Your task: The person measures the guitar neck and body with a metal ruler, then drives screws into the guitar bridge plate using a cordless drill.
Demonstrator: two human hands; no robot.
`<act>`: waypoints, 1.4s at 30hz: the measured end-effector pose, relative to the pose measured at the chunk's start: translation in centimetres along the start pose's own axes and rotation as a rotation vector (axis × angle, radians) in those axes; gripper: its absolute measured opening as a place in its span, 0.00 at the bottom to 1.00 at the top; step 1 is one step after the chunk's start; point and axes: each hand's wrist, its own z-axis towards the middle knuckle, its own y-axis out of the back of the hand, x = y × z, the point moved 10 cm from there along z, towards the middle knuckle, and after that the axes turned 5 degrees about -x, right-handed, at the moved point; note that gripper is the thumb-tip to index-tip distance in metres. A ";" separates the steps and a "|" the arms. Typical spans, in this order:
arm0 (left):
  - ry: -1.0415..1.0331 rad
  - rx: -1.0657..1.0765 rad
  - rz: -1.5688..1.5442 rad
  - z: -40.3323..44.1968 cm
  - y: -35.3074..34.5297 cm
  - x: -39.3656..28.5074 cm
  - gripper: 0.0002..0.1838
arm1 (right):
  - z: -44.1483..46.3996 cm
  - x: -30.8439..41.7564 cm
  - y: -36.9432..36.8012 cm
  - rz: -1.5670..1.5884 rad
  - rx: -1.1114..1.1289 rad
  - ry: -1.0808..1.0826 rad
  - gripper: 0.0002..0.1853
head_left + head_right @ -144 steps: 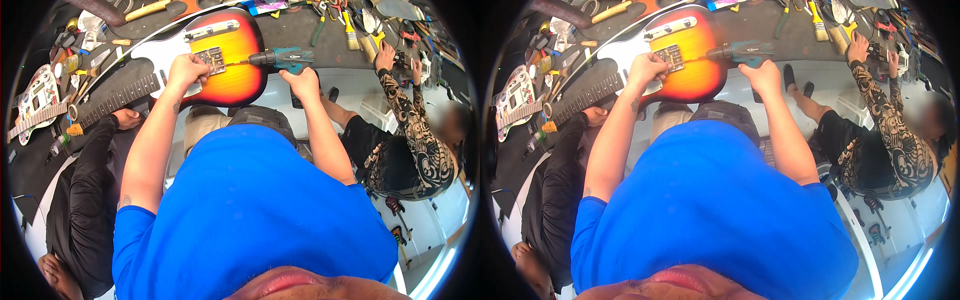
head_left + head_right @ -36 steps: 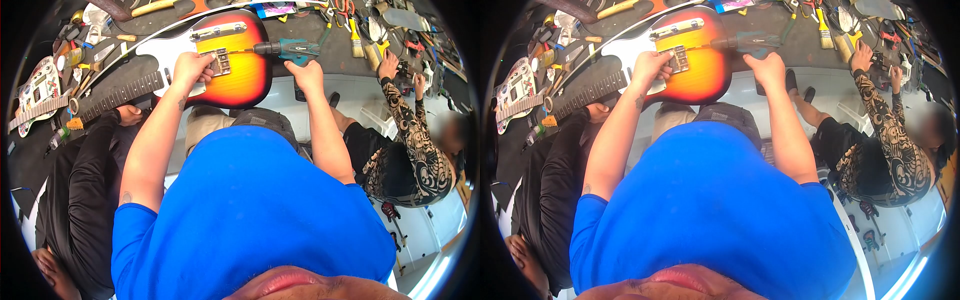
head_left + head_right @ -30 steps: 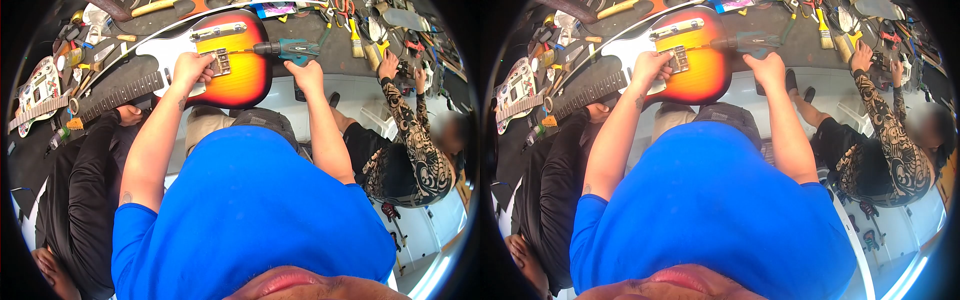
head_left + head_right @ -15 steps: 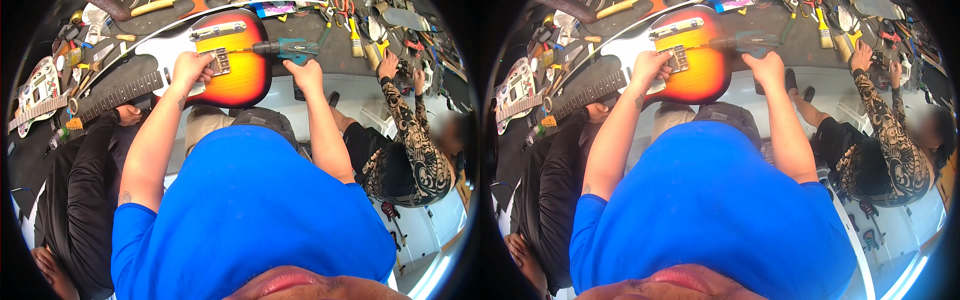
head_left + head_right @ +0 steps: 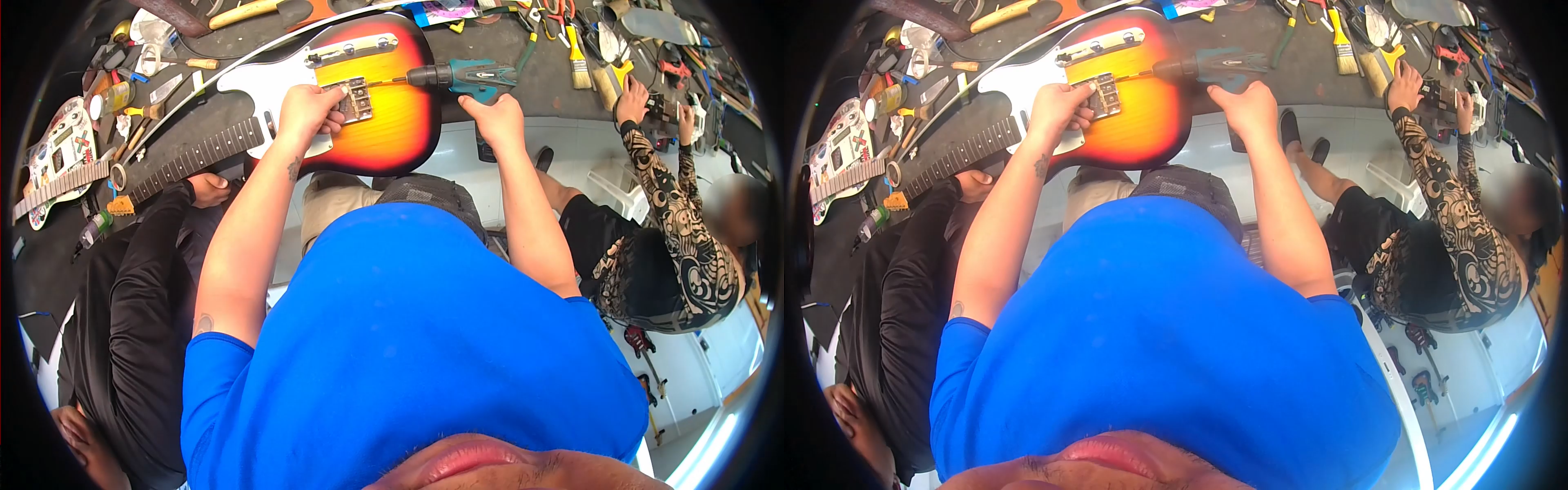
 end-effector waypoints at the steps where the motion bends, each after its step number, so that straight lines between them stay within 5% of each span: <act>1: -0.001 -0.001 -0.001 0.0 0.0 0.0 0.17 | 0.0 -0.1 0.0 0.000 0.001 0.002 0.35; 16: 0.014 -0.024 -0.065 0.0 0.3 0.2 0.17 | -0.1 -0.4 1.1 0.031 -0.015 -0.034 0.42; 25: -0.003 -0.048 -0.090 0.5 0.2 1.0 0.19 | 4.6 -10.5 6.0 0.990 -0.207 -0.365 0.23; 34: -0.057 -0.084 -0.027 0.3 0.4 1.2 0.18 | 13.5 -10.6 4.3 1.557 -0.333 -0.473 0.21; 37: -0.059 -0.063 -0.026 0.5 0.2 0.9 0.17 | 18.0 -10.4 4.6 1.466 -0.432 -0.413 0.26; 38: -0.054 -0.055 -0.025 0.7 0.2 1.1 0.17 | 17.4 -9.7 5.4 1.382 -0.408 -0.448 0.37; 42: -0.190 -0.059 -0.059 -0.6 -0.1 0.7 0.15 | 18.4 -9.9 4.9 1.148 -0.179 -0.466 0.35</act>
